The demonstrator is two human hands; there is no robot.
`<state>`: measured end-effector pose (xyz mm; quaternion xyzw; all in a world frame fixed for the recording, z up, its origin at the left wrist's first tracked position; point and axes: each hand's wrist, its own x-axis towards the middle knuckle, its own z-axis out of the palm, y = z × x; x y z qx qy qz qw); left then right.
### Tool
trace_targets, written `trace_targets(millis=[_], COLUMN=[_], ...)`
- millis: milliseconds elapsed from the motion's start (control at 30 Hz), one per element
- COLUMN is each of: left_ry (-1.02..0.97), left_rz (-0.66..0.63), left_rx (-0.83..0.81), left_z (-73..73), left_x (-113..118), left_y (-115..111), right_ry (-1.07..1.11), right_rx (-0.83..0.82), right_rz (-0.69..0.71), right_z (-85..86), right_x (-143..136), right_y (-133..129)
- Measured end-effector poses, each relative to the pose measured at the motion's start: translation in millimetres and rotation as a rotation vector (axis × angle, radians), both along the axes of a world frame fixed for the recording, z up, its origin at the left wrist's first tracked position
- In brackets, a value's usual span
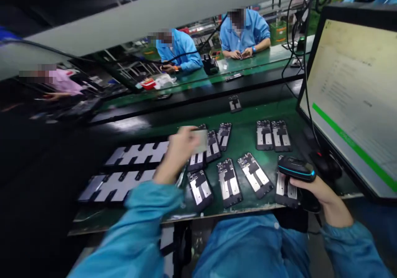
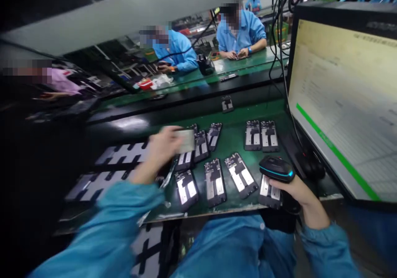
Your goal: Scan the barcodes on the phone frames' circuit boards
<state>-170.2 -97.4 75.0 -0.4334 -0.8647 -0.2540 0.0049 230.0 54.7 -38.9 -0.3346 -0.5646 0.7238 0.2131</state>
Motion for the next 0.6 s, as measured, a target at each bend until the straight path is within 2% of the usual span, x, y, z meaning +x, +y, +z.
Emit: trace_targets(millis=[67,100,167,233,367,433,500,600], left_ry=[-0.096,-0.165,-0.307,-0.39,-0.415,-0.462,-0.586,-0.797], left_rz=[-0.213,-0.308,-0.409,-0.425,-0.412,-0.428,-0.478,-0.625], left_rx=[-0.019,-0.014,0.037,0.091,0.098,0.086,0.064,0.017], left_z=[-37.8,-55.3,-80.2,-89.9,-87.0,-89.6,-99.3,-119.0], left_x=[72.6,102.7,141.8,152.7,138.3,138.2,149.2,178.3], left_y=[61.1,82.7,106.8,112.7,106.6,102.7,98.4,90.2], right_ry=[-0.001,0.005,0.04,0.075,0.102,0.118,0.138,0.168], right_rx=[0.016,0.017,0.011,0.006,-0.013,-0.044,-0.087,-0.143], right_rz=[0.008,0.015,0.039,0.05,0.025,-0.017,-0.08,-0.195], right_z=[2.2,3.2,5.1,6.5,6.6,4.3,0.3,-7.6], right_x=[-1.4,-2.0,-2.9,-3.3,-2.1,-0.4,1.5,2.2], right_y=[-4.6,-6.4,-8.4,-8.5,-5.1,-1.5,3.3,11.4])
